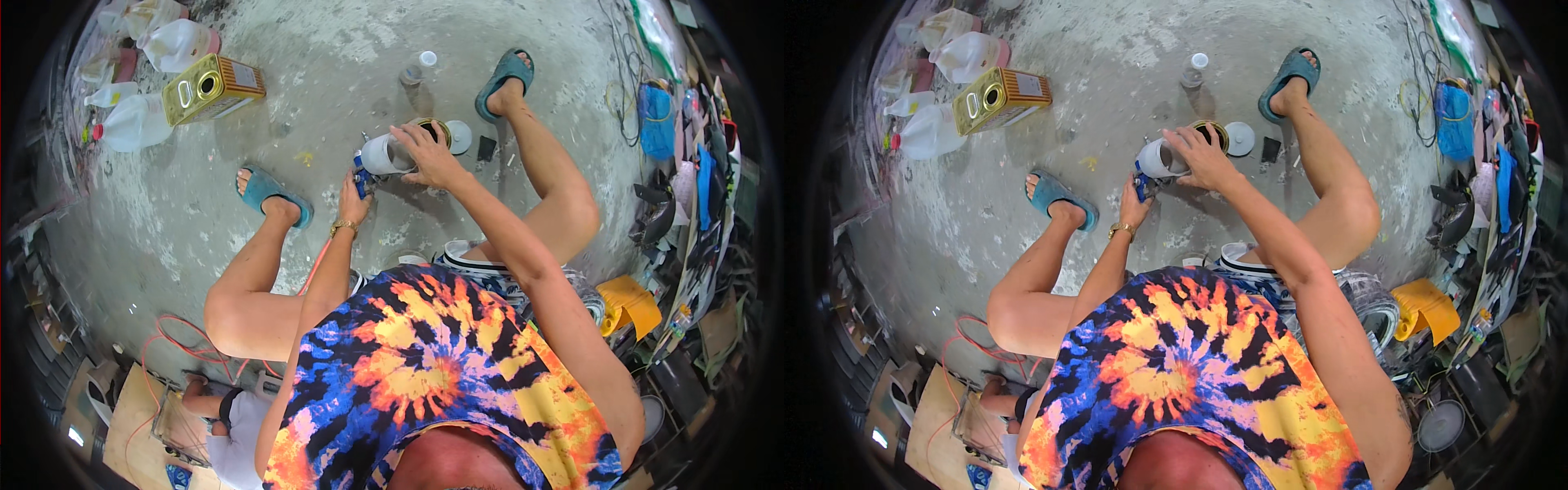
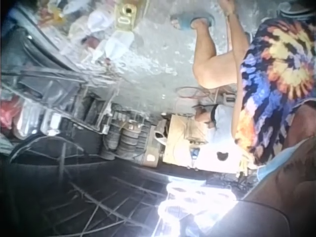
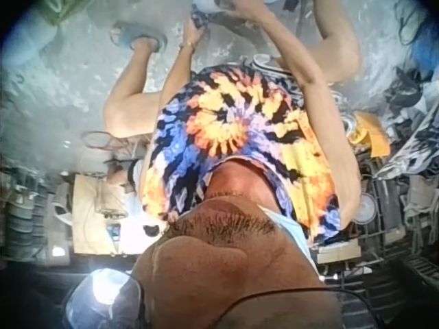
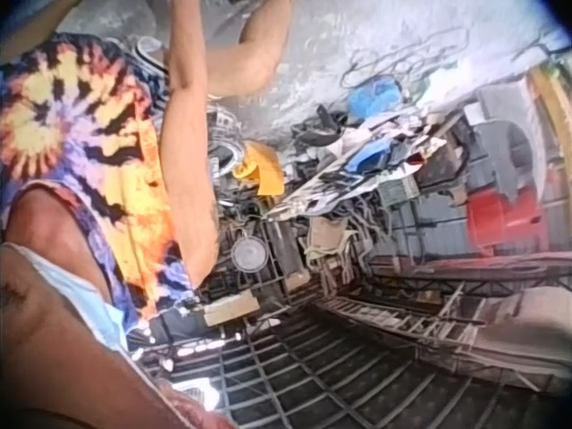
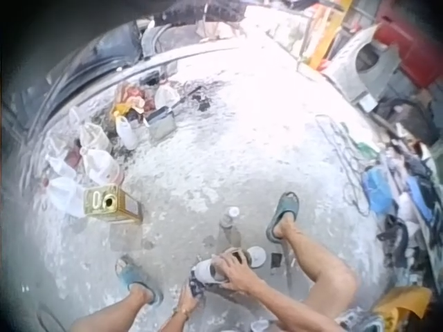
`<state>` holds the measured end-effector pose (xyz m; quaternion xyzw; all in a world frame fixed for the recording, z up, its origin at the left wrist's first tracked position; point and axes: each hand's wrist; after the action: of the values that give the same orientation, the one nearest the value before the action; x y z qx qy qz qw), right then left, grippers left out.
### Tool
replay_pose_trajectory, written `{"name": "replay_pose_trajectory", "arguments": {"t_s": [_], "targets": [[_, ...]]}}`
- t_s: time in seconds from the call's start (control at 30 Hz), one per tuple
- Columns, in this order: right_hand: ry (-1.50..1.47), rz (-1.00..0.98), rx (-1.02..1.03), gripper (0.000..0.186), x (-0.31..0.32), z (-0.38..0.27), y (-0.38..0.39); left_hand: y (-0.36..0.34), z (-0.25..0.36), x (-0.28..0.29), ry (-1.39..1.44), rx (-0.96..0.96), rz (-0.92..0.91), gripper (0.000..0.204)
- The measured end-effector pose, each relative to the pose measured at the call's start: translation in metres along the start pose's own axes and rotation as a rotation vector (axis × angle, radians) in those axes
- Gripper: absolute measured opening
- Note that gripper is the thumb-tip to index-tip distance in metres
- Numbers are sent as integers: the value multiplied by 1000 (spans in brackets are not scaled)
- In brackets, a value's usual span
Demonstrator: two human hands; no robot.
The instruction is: Mixing liquid into a spray gun and preparing it for use.
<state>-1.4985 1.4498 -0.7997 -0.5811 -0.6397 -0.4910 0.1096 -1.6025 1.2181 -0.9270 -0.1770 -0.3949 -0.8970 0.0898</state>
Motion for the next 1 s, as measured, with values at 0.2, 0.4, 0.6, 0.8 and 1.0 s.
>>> {"name": "replay_pose_trajectory", "arguments": {"t_s": [0.2,0.4,0.6,0.8,1.0], "targets": [[-50,10,-14,108,-2,5,1,-3,-3,2,-13,3,-15,96],[-66,-17,16,110,-17,7,6,12,-16,-5,-34,5,-33,101],[-237,246,-6,97,35,24,9,-11,-16,27,-177,73,-124,99],[-533,519,-77,87,70,-31,151,38,-58,60,-308,44,-235,77],[-498,961,19,62,102,-28,217,-8,84,192,-360,-233,-50,70]]}}
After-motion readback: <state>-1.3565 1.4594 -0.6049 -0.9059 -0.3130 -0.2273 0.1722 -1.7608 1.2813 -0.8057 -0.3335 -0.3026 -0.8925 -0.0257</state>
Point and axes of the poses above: each hand's wrist, its own y-axis away from the middle knuckle, its own x-axis out of the back of the hand, z = x × y, and after that the axes turned 13 degrees about -z, right-handed
